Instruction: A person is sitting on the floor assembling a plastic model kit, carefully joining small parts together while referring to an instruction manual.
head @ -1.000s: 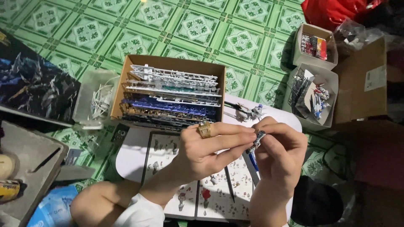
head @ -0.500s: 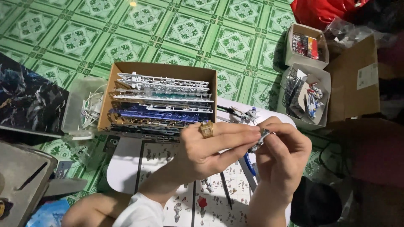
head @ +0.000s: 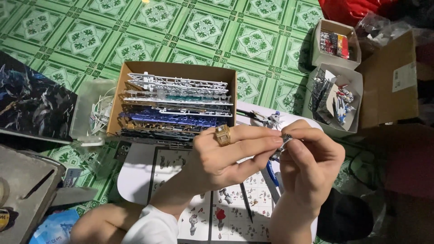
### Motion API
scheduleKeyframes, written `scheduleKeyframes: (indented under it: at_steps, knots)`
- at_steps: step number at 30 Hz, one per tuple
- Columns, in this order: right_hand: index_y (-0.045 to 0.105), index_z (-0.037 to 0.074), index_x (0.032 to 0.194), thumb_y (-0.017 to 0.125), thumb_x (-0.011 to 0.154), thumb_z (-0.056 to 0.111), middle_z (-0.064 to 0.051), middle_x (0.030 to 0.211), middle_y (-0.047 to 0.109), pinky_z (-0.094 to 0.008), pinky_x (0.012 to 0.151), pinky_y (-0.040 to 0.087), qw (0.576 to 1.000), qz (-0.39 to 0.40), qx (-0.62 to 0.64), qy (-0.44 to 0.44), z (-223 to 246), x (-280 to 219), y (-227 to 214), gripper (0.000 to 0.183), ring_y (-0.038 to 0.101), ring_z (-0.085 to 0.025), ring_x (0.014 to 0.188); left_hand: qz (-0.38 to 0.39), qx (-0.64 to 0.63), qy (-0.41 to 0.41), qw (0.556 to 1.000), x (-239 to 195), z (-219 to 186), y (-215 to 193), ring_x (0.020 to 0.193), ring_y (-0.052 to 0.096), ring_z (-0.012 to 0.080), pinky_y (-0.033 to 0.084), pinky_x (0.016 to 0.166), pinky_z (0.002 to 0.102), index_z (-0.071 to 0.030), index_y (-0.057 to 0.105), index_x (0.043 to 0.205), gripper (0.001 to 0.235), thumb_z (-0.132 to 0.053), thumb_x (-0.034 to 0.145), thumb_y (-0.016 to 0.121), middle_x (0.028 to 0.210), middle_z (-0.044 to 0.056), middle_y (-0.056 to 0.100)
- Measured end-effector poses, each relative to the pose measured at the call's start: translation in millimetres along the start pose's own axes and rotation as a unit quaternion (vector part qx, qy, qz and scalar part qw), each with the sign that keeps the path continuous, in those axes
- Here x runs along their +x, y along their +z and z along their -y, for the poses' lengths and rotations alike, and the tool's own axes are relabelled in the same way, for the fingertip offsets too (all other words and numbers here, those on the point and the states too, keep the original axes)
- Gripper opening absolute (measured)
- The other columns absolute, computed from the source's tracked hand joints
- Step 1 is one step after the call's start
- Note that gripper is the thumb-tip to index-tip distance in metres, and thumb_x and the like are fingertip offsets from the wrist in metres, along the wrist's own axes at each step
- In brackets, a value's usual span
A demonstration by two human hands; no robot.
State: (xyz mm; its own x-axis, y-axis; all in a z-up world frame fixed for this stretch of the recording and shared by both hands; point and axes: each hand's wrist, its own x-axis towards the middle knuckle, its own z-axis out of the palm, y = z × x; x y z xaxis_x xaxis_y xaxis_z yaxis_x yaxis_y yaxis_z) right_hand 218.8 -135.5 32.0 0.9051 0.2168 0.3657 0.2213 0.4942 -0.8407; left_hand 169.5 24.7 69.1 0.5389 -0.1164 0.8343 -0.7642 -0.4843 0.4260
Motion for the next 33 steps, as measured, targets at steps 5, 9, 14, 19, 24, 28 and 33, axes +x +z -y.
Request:
scheduleKeyframes:
  at_steps: [5,9,14,19,24,28,33]
  knots:
    - [0.064,-0.003,0.093,0.065,0.086,0.007,-0.012,0.078,0.059,-0.015,0.043,0.03,0.999,-0.011,-0.036,-0.023,2.7,-1.7,5.5,0.012,0.039,-0.007,0.048,0.007,0.024,0.027,0.999,-0.3,-1.2,-1.7,0.099,0.072,0.027,0.064,0.089,0.034,0.009,0.065,0.105,0.015,0.006,0.091,0.065,0.106,0.018,0.069]
    - [0.065,-0.003,0.094,0.064,0.085,0.003,-0.015,0.083,0.063,-0.02,0.067,0.051,0.997,-0.017,-0.063,-0.042,2.6,-4.0,5.0,0.01,0.061,-0.019,0.074,0.02,0.015,0.02,0.999,-0.4,-2.5,-4.2,0.1,0.071,0.0273,0.062,0.092,0.035,0.01,0.065,0.106,0.016,0.002,0.092,0.063,0.107,0.019,0.068]
    - [0.065,-0.003,0.094,0.065,0.085,0.004,-0.015,0.083,0.063,-0.02,0.066,0.048,0.993,-0.026,-0.108,-0.046,0.9,-4.7,3.2,0.012,0.059,-0.018,0.075,0.021,0.047,0.046,0.998,-1.0,0.4,-3.0,0.101,0.071,0.0266,0.065,0.088,0.035,0.01,0.065,0.106,0.015,0.005,0.092,0.065,0.106,0.015,0.069]
    - [0.065,-0.002,0.093,0.063,0.087,0.008,-0.013,0.078,0.061,-0.015,0.037,0.029,0.998,-0.016,-0.054,-0.01,1.4,-1.6,2.6,0.011,0.037,-0.006,0.042,0.011,-0.028,-0.015,0.999,-0.4,2.5,-3.1,0.094,0.074,0.0277,0.064,0.09,0.034,0.006,0.065,0.106,0.016,0.003,0.09,0.068,0.107,0.019,0.067]
    - [0.064,-0.007,0.096,0.063,0.086,0.0,-0.02,0.088,0.063,-0.011,0.05,0.046,1.0,0.001,0.007,0.001,-2.0,-1.1,-0.9,0.012,0.059,-0.009,0.055,0.016,-0.028,-0.031,0.999,-1.1,2.7,-3.9,0.095,0.074,0.0271,0.062,0.091,0.03,0.005,0.063,0.109,0.018,0.0,0.092,0.066,0.108,0.018,0.068]
    - [0.064,-0.007,0.095,0.063,0.085,-0.001,-0.019,0.086,0.063,-0.012,0.044,0.038,1.0,-0.028,-0.008,0.005,-2.5,-3.3,1.9,0.012,0.058,-0.008,0.052,0.006,-0.041,-0.047,0.998,-3.2,4.5,-3.2,0.095,0.074,0.0273,0.062,0.091,0.031,0.003,0.064,0.109,0.017,0.0,0.092,0.065,0.108,0.017,0.068]
    - [0.064,-0.002,0.094,0.071,0.083,0.004,-0.014,0.086,0.066,-0.02,0.068,0.056,0.997,-0.046,-0.036,-0.058,-1.8,-3.9,9.4,0.015,0.066,-0.018,0.076,0.023,-0.071,-0.061,0.995,-6.9,7.0,-3.3,0.099,0.073,0.0266,0.061,0.092,0.029,0.003,0.063,0.112,0.018,0.001,0.094,0.062,0.112,0.017,0.067]
